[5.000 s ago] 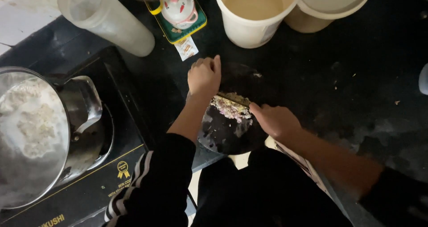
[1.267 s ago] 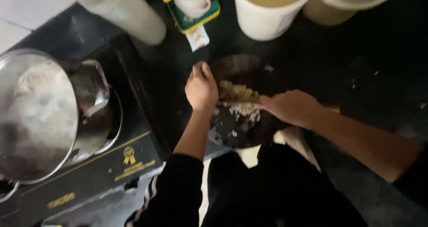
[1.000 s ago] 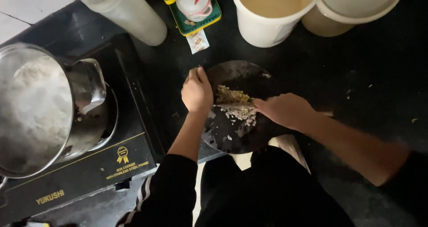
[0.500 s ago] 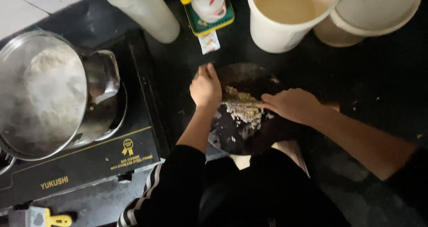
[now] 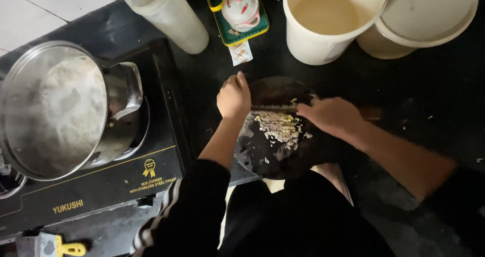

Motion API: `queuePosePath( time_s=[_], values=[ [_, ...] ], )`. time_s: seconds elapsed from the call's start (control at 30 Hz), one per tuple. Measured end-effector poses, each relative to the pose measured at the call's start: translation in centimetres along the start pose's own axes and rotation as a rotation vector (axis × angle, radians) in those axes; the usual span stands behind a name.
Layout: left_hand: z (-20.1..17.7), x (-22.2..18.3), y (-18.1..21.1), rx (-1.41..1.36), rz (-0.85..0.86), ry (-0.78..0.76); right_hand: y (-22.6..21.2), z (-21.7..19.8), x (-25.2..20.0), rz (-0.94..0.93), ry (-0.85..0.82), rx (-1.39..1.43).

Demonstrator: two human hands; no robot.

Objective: Mincing garlic and ginger on a wooden cutting board using a cleaver.

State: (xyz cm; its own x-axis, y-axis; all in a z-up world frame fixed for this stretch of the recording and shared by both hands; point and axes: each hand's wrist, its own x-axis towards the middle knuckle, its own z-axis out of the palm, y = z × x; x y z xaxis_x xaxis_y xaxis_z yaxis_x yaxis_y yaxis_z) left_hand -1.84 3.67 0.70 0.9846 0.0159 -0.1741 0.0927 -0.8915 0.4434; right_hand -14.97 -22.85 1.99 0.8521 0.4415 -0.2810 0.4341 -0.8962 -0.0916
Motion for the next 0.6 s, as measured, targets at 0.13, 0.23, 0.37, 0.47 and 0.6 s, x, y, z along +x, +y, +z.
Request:
queuePosePath(
  time_s=[0.13, 0.23, 0.37, 0.47, 0.6],
  values=[
    [-1.5, -3.1, 0.2, -0.065, 0.014, -0.029, -2.1, -1.4, -2.2, 0.042, -0.109, 0.034],
    [-0.8, -3.1, -0.4, -0.048, 0.074, 0.002, -4.9, -6.9, -4.0, 0.080, -0.193, 0.030],
    [1.9, -1.3, -1.4, -0.026, 0.145, 0.135, -6.3, -4.4, -3.5, 0.184, -0.208, 0.322],
    [1.5, -1.8, -1.8, -0.004, 0.207, 0.190, -7.4, -8.2, -3.9, 0.175, -0.147, 0.148],
    [1.7, -1.2, -2.1, -0.039, 0.247, 0.166, -9.3, -5.3, -4.6, 0.286, -0.127, 0.240]
  ],
)
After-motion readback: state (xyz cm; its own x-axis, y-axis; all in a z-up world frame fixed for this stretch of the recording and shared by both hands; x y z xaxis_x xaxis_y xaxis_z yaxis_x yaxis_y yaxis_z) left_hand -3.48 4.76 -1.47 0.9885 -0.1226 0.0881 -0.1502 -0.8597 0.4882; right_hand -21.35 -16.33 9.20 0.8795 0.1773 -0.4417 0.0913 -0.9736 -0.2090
